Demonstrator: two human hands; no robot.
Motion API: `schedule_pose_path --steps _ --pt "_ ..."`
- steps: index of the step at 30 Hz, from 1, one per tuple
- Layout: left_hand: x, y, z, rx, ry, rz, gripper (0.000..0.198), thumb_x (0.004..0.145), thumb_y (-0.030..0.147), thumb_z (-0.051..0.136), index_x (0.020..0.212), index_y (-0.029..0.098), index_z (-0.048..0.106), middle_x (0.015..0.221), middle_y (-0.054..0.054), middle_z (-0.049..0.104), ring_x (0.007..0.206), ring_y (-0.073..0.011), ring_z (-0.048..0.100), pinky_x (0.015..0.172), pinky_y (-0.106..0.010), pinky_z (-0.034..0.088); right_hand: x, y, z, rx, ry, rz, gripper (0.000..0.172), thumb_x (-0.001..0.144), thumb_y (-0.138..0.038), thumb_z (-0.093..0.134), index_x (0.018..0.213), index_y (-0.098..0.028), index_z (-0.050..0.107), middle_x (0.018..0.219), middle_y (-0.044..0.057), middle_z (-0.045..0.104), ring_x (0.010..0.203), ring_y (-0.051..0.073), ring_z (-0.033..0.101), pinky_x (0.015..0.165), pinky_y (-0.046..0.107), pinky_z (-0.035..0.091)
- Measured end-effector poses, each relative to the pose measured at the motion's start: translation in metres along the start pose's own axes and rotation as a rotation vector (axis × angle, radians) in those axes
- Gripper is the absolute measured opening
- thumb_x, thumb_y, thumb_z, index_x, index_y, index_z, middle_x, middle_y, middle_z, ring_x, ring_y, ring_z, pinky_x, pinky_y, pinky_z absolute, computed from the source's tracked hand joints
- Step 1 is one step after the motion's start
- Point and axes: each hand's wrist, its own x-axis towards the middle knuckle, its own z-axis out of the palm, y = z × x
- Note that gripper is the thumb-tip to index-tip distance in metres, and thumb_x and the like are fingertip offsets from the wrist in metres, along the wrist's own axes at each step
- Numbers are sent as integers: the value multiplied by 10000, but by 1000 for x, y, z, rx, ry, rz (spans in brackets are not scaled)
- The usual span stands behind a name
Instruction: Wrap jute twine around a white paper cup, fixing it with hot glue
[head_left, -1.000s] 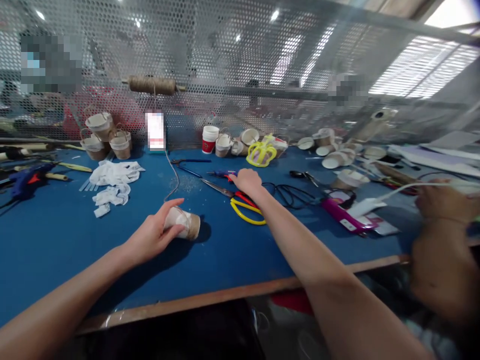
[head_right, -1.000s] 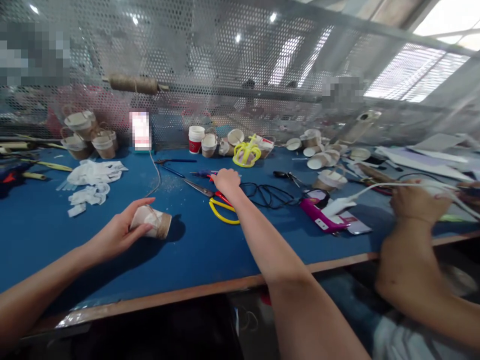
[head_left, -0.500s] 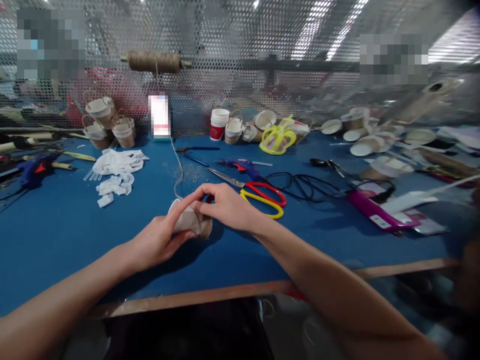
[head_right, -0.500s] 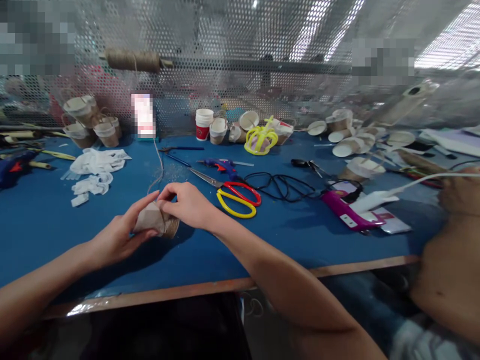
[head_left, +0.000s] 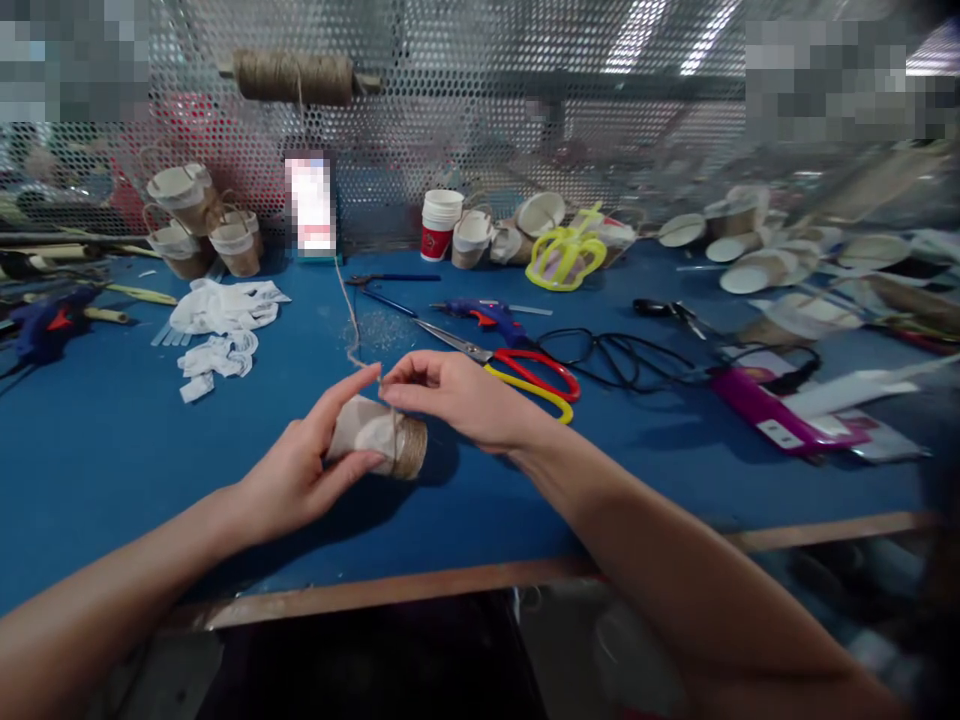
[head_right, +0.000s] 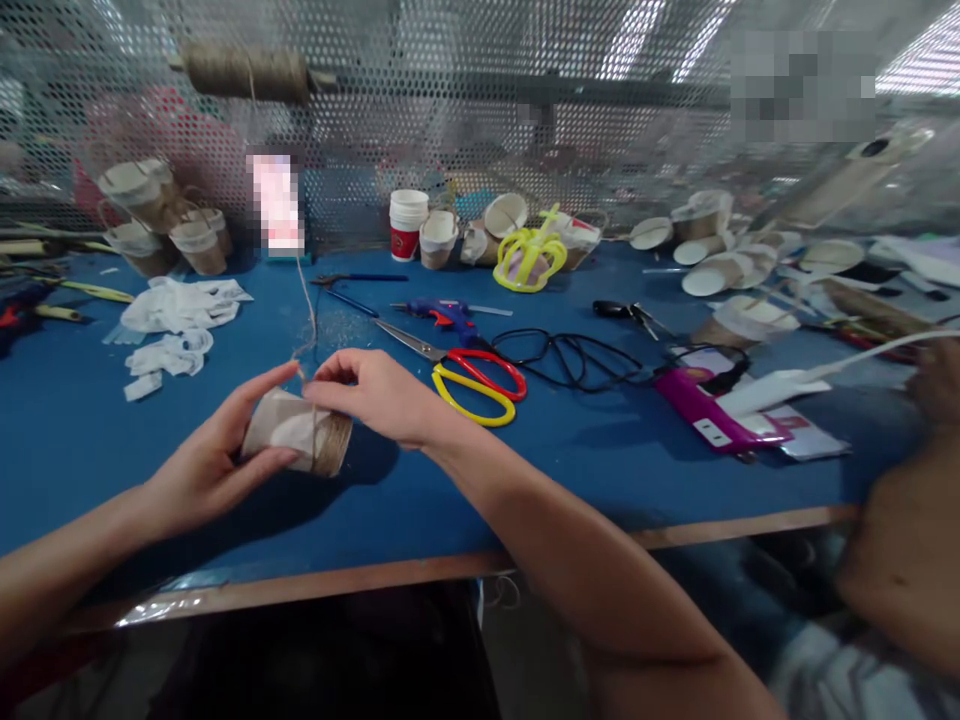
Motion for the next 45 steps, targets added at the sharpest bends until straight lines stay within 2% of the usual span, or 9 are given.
schedule_pose_path --steps 3,6,11,17,24,29,36,41,45 --pt "2 2 -1 -132 35 -84 578 834 274 497 1339 220 222 1221 -104 495 862 -158 566 754 -276 466 -1 -1 -1 103 96 -38 146 696 -263 614 721 -155 520 660 -20 566 602 75 502 573 222 393" --pt "4 4 -3 -211 47 -124 567 825 277 513 1326 209 258 1134 -91 541 826 -150 551 709 -257 461 -2 -2 -1 146 135 -106 151 680 -213 624 798 -171 540 663 -36 567 620 75 524 595 224 418" --pt "4 6 -3 -264 65 -138 555 816 280 524 1314 213 287 1030 -62 575 769 -135 535 666 -238 454 -2 -1 -1 41 195 -152 122 686 -231 615 791 -169 614 755 -3 628 694 99 569 678 259 454" --pt "2 9 -3 -255 60 -134 555 815 277 526 1314 225 288 1085 -70 562 787 -129 543 687 -230 452 -3 -2 -2 -50 222 -138 124 688 -234 615 788 -161 633 724 -4 643 663 98 579 637 247 459" --pt "1 11 -4 -199 80 -63 526 810 255 529 1294 232 323 1190 -84 515 819 -130 552 708 -225 464 -3 -2 0 -74 207 -125 106 686 -220 617 770 -157 634 743 3 654 669 102 583 622 244 455" --pt "-2 12 -5 -109 80 -13 515 816 248 522 1292 259 325 1182 -70 530 816 -130 557 717 -223 462 -4 -2 0 -75 168 -115 100 689 -219 618 767 -161 638 740 2 652 692 108 579 639 245 453" --pt "-4 10 -6 -13 70 47 512 826 232 511 1296 264 312 1114 -54 582 693 -96 568 615 -184 461 -4 -2 2 -139 132 -91 103 709 -235 600 770 -160 636 738 5 642 653 102 559 603 239 440" --pt "-6 8 -4 69 117 129 547 822 206 525 1311 271 290 1250 -68 511 968 -157 570 812 -231 451 2 4 -3 -164 109 -112 230 798 -289 512 944 -151 624 861 39 657 777 125 588 711 271 456" --pt "-7 6 -3 112 170 173 549 823 191 526 1315 256 291 1270 -75 500 1072 -174 533 844 -227 450 3 4 -9 -111 130 -68 321 825 -388 464 962 -131 598 963 79 631 814 132 588 709 272 474"
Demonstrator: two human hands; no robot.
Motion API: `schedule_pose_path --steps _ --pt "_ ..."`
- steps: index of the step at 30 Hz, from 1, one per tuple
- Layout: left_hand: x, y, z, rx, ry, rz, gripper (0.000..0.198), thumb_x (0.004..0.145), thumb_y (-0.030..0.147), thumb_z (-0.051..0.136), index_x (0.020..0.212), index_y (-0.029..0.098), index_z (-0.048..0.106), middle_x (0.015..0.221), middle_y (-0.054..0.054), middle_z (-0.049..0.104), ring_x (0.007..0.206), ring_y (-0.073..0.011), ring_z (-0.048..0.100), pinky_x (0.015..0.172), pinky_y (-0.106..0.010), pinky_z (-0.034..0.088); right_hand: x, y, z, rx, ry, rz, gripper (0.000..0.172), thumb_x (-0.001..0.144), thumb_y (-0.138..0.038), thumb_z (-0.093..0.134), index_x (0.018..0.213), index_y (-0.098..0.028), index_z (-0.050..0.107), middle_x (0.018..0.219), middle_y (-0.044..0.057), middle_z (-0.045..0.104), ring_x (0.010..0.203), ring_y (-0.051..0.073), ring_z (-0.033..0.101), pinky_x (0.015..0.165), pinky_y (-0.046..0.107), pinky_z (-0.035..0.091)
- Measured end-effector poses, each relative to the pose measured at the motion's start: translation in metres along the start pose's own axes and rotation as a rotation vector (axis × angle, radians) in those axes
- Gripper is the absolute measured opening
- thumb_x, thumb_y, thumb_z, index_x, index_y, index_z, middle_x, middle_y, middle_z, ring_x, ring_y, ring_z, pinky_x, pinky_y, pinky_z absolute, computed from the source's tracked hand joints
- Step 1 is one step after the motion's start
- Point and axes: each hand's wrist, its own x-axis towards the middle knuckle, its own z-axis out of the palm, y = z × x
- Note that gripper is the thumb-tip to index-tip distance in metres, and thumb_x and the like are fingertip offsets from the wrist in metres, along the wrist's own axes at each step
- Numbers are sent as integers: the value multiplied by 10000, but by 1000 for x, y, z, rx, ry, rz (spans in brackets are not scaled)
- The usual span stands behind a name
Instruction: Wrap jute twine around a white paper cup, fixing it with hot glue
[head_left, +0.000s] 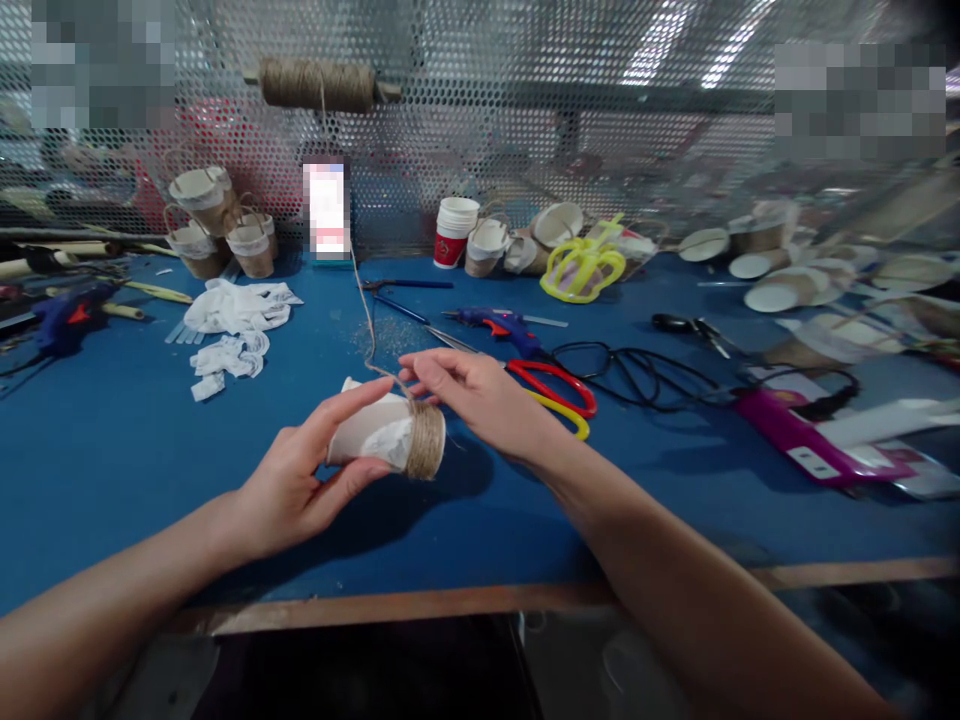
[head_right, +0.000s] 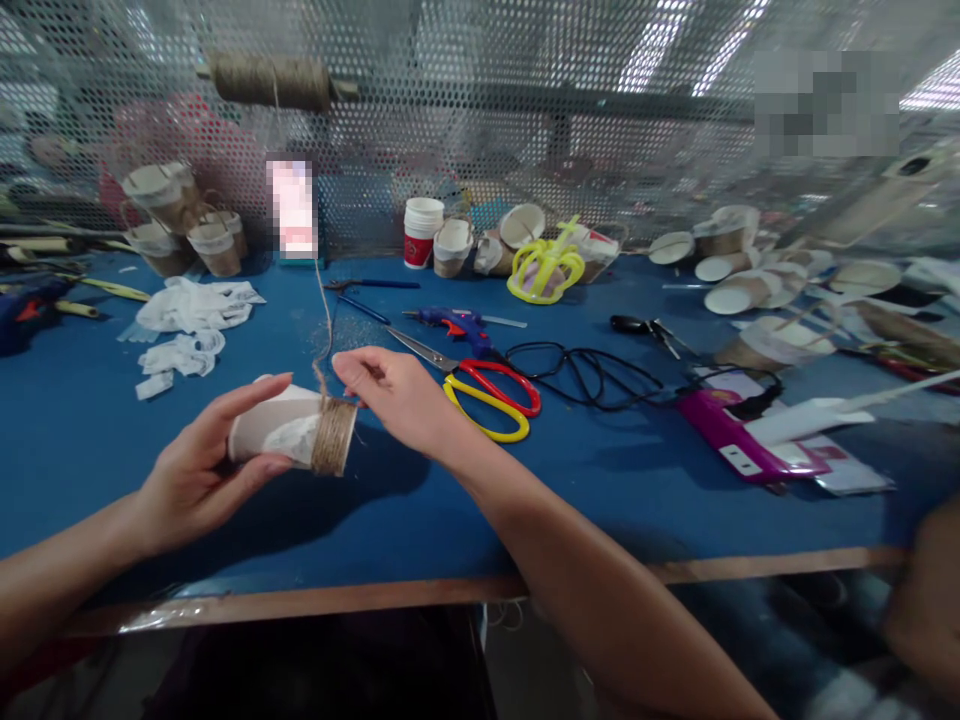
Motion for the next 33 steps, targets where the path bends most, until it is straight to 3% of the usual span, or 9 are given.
schedule_pose_path --steps 4,8,13,17,25,28,31,33 --pt "2 -3 1 53 62 1 524 826 206 517 1308 219 312 1262 -100 504 1101 -202 518 852 -256 462 -3 -8 -6 84 -133 106 343 809 -440 468 935 -147 595 881 61 629 751 126 590 629 256 490" --pt "5 -6 1 8 41 -33 507 812 236 536 1283 214 349 1232 -107 521 1058 -212 540 833 -274 471 -6 -11 -9 51 -266 110 308 768 -362 555 1001 -162 577 869 42 639 754 129 597 668 276 489" --pt "11 -8 -5 -242 -58 -220 517 815 286 528 1286 209 328 969 -59 627 700 -121 577 595 -204 478 -8 -7 -6 -67 -222 -12 436 695 -365 636 1069 -157 552 1010 75 625 866 171 593 739 321 479" --pt "16 -10 -8 -233 -167 -216 421 797 298 547 1195 213 439 974 -42 625 694 -117 554 594 -205 457 -9 -7 -4 -124 -214 -56 424 685 -349 652 1058 -168 562 1023 64 623 871 166 588 771 325 471" --pt "17 -9 -6 -169 -151 -292 408 780 321 552 1150 179 455 907 -44 632 676 -126 556 593 -231 451 -6 -5 -4 -174 -194 -67 407 722 -380 609 1057 -152 565 1000 73 630 834 154 591 717 299 476" --pt "17 -13 -5 -142 -163 -314 419 785 344 535 1156 168 452 936 -69 632 697 -144 570 607 -251 450 2 -2 -13 -256 -86 -54 387 763 -387 557 1054 -131 567 975 90 643 790 146 598 672 281 475" --pt "18 -17 -4 -80 -219 -354 444 780 379 523 1163 168 449 998 -94 626 741 -178 585 639 -282 446 17 0 -38 -436 173 23 358 809 -398 486 1007 -118 587 909 89 659 773 145 606 674 266 467" --pt "19 -17 -4 -58 -278 -386 449 780 387 512 1170 177 444 1001 -95 625 751 -189 586 647 -293 443 30 3 -61 -678 338 169 344 845 -400 423 998 -143 594 916 66 658 812 143 604 722 253 452"
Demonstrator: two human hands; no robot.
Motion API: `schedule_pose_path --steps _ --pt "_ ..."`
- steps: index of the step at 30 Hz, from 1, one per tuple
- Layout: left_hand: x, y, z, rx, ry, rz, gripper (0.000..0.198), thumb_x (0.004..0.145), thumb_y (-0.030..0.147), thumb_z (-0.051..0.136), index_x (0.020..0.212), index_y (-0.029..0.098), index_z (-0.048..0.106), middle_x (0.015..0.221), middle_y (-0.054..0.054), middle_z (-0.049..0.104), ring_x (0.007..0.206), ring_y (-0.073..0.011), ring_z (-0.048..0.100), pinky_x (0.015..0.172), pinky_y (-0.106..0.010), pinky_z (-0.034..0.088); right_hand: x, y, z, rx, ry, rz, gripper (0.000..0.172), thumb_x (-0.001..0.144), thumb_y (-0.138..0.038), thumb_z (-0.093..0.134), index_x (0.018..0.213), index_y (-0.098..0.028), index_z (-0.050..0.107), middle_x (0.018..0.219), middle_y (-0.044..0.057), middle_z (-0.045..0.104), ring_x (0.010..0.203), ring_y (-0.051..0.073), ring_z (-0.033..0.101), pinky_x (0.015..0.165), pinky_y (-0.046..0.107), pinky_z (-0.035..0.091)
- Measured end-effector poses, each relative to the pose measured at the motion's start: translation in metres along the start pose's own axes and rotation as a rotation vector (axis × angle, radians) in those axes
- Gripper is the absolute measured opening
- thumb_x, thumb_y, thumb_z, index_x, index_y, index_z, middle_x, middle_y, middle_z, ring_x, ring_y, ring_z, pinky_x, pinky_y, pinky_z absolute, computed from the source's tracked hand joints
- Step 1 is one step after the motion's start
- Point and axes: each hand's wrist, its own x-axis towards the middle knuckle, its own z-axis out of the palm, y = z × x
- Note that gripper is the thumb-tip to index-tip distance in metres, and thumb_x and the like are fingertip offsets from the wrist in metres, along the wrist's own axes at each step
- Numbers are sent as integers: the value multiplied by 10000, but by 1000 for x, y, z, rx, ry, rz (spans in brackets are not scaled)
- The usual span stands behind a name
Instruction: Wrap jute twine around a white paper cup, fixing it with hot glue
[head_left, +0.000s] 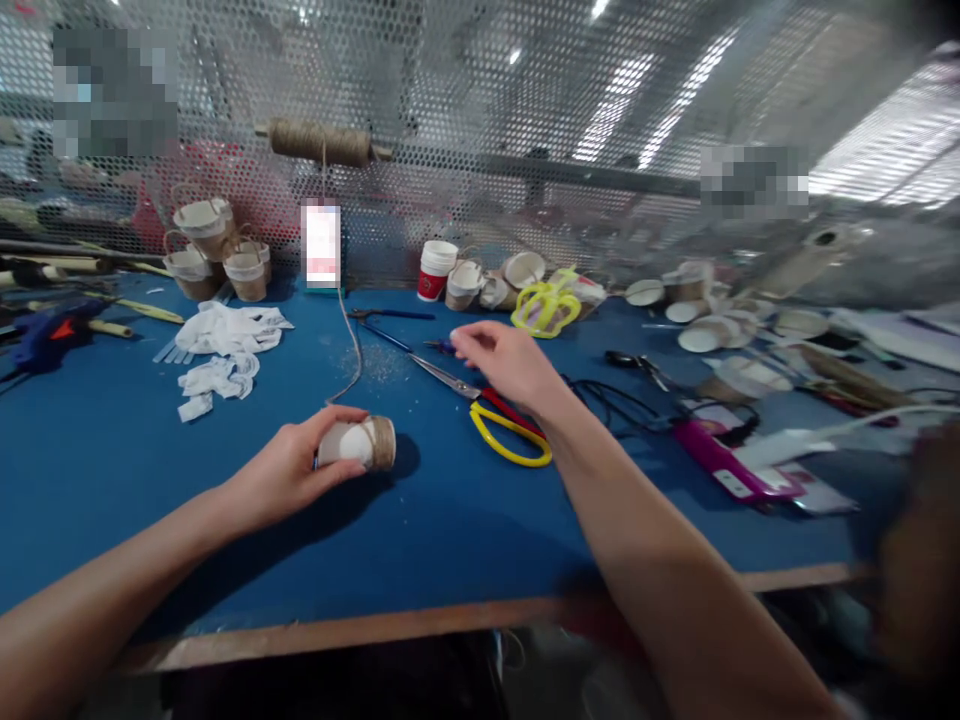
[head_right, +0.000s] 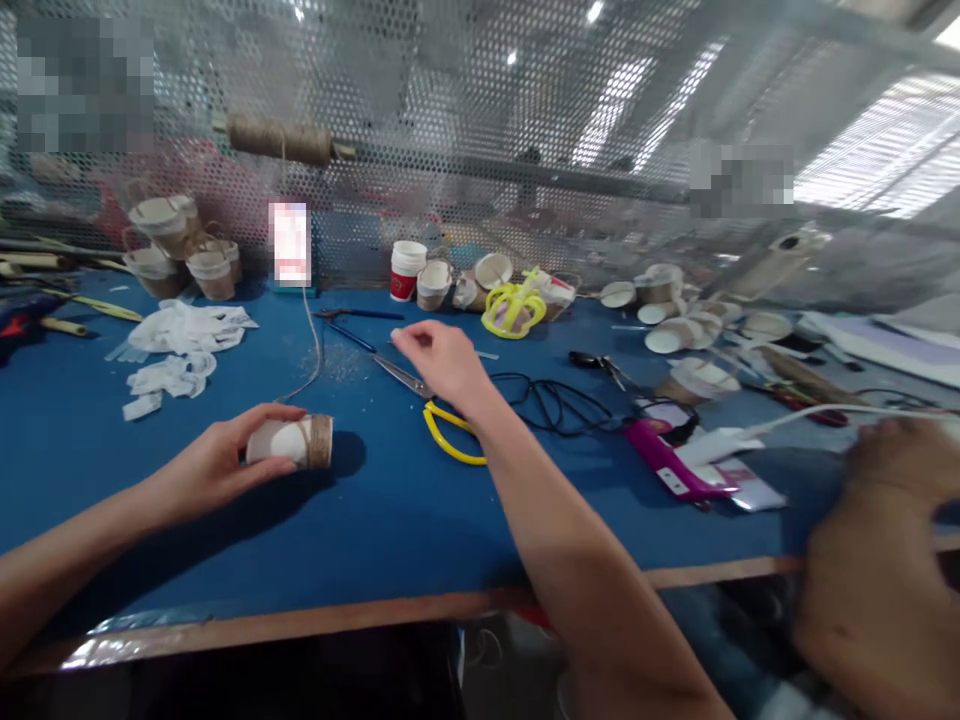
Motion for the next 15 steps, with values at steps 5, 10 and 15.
schedule_pose_path --steps 5,10,15 --pt "0 3 -1 31 -58 -35 446 780 374 495 1179 188 425 1000 -94 627 752 -197 581 663 -313 438 39 35 -9 -200 -41 260 280 834 -307 482 941 -80 606 983 128 610 950 237 558 808 353 432" --pt "1 1 0 19 -62 -26 431 779 358 496 1170 196 416 1052 -92 614 821 -208 582 715 -329 435 49 50 9 -160 -191 404 319 834 -315 503 1115 -165 505 1122 75 525 952 184 543 782 374 466" --pt "1 0 0 37 -62 -34 445 783 349 496 1189 191 401 1038 -94 617 829 -215 581 722 -347 431 38 45 5 97 -176 380 297 826 -276 516 1076 -115 519 1034 81 568 859 163 573 730 341 485"
